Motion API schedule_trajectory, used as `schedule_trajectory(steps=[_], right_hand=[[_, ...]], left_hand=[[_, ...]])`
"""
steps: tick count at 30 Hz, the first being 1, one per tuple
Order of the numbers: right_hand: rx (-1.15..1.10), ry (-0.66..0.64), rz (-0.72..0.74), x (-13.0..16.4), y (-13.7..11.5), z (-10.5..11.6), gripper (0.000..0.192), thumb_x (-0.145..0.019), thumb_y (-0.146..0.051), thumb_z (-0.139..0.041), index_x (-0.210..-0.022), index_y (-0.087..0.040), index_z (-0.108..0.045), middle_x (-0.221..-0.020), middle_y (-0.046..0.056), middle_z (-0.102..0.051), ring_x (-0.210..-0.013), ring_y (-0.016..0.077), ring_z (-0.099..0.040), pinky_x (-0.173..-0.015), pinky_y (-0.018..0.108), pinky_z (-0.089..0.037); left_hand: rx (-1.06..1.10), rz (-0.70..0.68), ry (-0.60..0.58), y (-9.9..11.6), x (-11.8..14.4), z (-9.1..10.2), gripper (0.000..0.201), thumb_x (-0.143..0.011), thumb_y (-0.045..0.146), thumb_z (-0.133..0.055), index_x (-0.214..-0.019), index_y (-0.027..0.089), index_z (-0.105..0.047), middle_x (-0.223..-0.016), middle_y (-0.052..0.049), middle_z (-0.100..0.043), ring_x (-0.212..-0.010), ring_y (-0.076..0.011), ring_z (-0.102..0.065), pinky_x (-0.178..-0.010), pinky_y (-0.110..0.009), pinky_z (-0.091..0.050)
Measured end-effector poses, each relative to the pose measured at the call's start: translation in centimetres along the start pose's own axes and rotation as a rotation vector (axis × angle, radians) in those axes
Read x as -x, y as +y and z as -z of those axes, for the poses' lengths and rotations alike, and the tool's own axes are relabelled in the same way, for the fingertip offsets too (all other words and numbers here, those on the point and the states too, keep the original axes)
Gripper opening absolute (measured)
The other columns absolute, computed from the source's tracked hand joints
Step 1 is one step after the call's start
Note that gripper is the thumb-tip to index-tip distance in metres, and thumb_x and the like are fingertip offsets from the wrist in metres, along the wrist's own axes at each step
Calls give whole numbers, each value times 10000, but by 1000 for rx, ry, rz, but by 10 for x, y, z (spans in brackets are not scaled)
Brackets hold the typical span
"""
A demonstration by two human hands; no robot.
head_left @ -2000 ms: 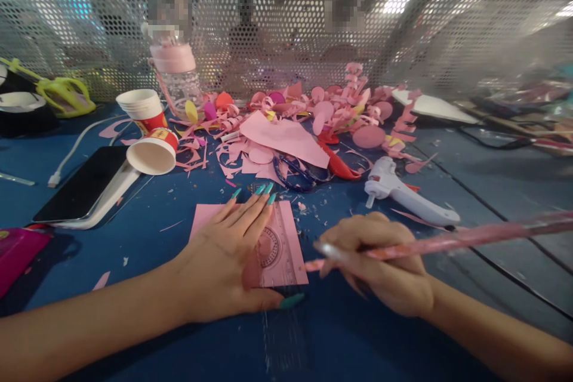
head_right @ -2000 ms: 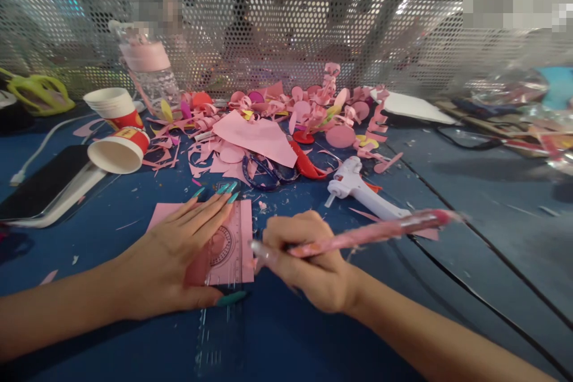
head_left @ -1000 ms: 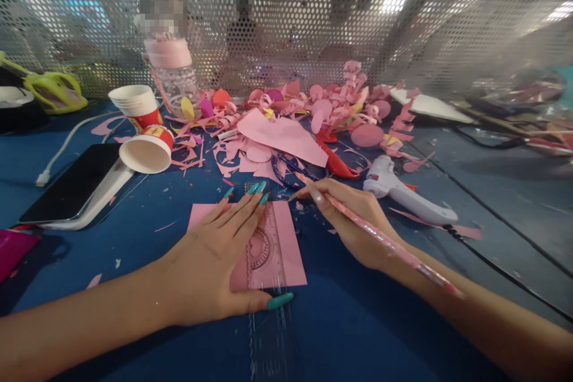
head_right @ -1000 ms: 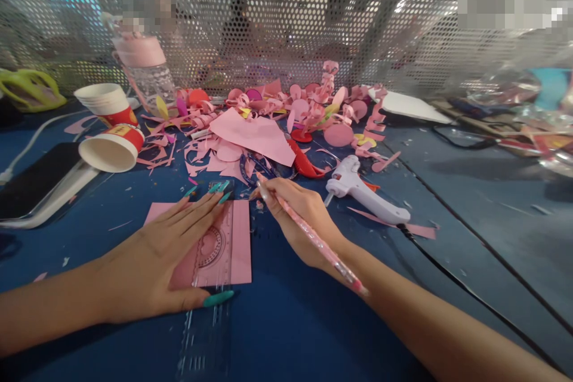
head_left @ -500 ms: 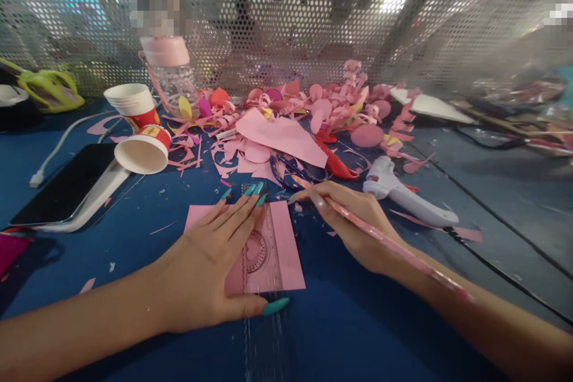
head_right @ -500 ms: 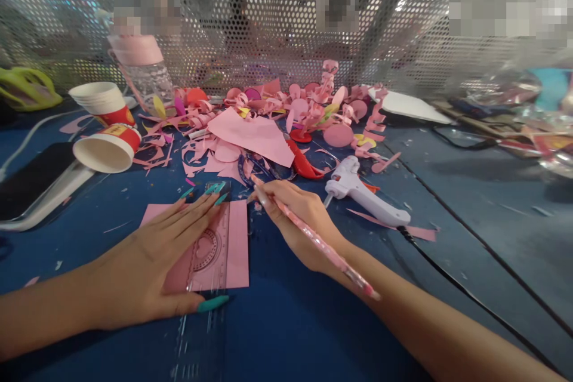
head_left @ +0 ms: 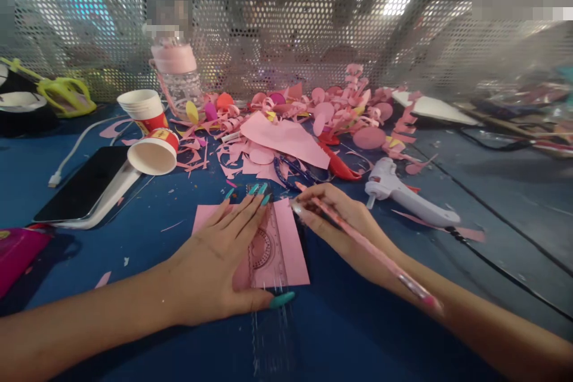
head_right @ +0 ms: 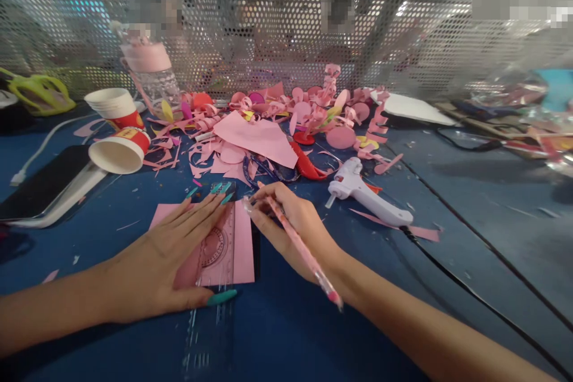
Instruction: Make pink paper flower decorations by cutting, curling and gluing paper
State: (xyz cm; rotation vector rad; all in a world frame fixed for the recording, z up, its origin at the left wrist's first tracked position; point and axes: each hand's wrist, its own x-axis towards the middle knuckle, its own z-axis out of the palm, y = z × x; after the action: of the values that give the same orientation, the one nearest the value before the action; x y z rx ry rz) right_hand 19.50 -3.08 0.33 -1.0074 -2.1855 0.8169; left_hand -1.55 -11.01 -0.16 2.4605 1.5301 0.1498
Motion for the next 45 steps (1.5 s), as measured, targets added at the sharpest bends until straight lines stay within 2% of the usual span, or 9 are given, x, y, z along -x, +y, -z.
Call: schedule_trajectory(steps=[4, 8, 17, 21, 24, 27, 31, 38, 45], right_hand=[[-145, 25, -114, -1, -3, -8, 231, -731, -315, -652, -864, -187, -512, -774, 30, -640, -675, 146, -617, -607, 260, -510], [-191, -32, -100, -1, -4, -2, 246, -732, -336, -654, -848, -184, -500, -735, 14, -622, -638, 131, -601, -559, 231, -482], [81, 131, -25, -9, 13, 17, 205, -885, -371, -462, -828, -194, -550, -714, 13, -670, -628, 133, -610, -574, 225, -443], [137, 78, 155, -8, 12, 15, 126, -848, -316, -531, -878, -195, -547, -818, 41, -667, -728, 154, -633, -664, 261, -484], [65, -73, 412, -6, 11, 15, 223, -774, -306, -640, -942, -205, -531, -986, 76, -656, -956, 191, -609, -810, 318, -491], [78, -143, 516, -6, 12, 15, 289, -739, -320, -682, -963, -220, -530, -1059, 89, -648, -1054, 205, -566, -875, 354, -474], [103, -114, 526, -6, 13, 15, 273, -759, -323, -659, -981, -217, -543, -1071, 87, -648, -1048, 197, -570, -890, 361, -468], [166, -94, 535, -6, 9, 13, 208, -807, -280, -594, -1003, -224, -555, -1082, 74, -656, -1039, 196, -574, -897, 384, -463], [142, 44, 343, -2, -7, 15, 168, -869, -257, -450, -993, -213, -554, -1081, 93, -653, -1029, 206, -603, -890, 392, -473]], left_hand=[[17, 16, 0, 8, 4, -2, 1014, -719, 749, -375, -1448, 138, -23, -1505, -153, -105, -1373, -325, -128, -1103, -521, -135], [3, -10, 25, 19, 18, -11, 997, -750, 715, -373, -1433, 175, 112, -1506, -141, -83, -1365, -331, -156, -1086, -533, -192], [4, -79, 33, 30, 35, -19, 992, -782, 684, -357, -1392, 175, 236, -1502, -164, -33, -1360, -355, -152, -1060, -550, -235], [39, -25, 75, 31, 35, -21, 983, -777, 686, -370, -1411, 182, 188, -1511, -132, -26, -1373, -330, -121, -1091, -535, -173], [40, 13, 68, 33, 35, -18, 978, -768, 702, -369, -1429, 180, 127, -1516, -122, -30, -1381, -314, -84, -1103, -510, -163], [21, 42, 86, 32, 36, -14, 954, -777, 699, -355, -1440, 163, 71, -1515, -131, -8, -1383, -312, -38, -1110, -500, -135], [-35, 92, 55, 16, 39, -9, 917, -792, 695, -322, -1445, 145, 12, -1507, -158, -45, -1381, -311, -57, -1104, -508, -122], [-132, 123, 7, -43, 55, 8, 868, -822, 661, -300, -1440, 105, -47, -1494, -181, -64, -1379, -283, -75, -1102, -471, -132], [-131, 45, 4, -71, 68, 20, 859, -826, 655, -300, -1440, 107, -50, -1494, -171, -91, -1381, -258, -100, -1109, -446, -118]])
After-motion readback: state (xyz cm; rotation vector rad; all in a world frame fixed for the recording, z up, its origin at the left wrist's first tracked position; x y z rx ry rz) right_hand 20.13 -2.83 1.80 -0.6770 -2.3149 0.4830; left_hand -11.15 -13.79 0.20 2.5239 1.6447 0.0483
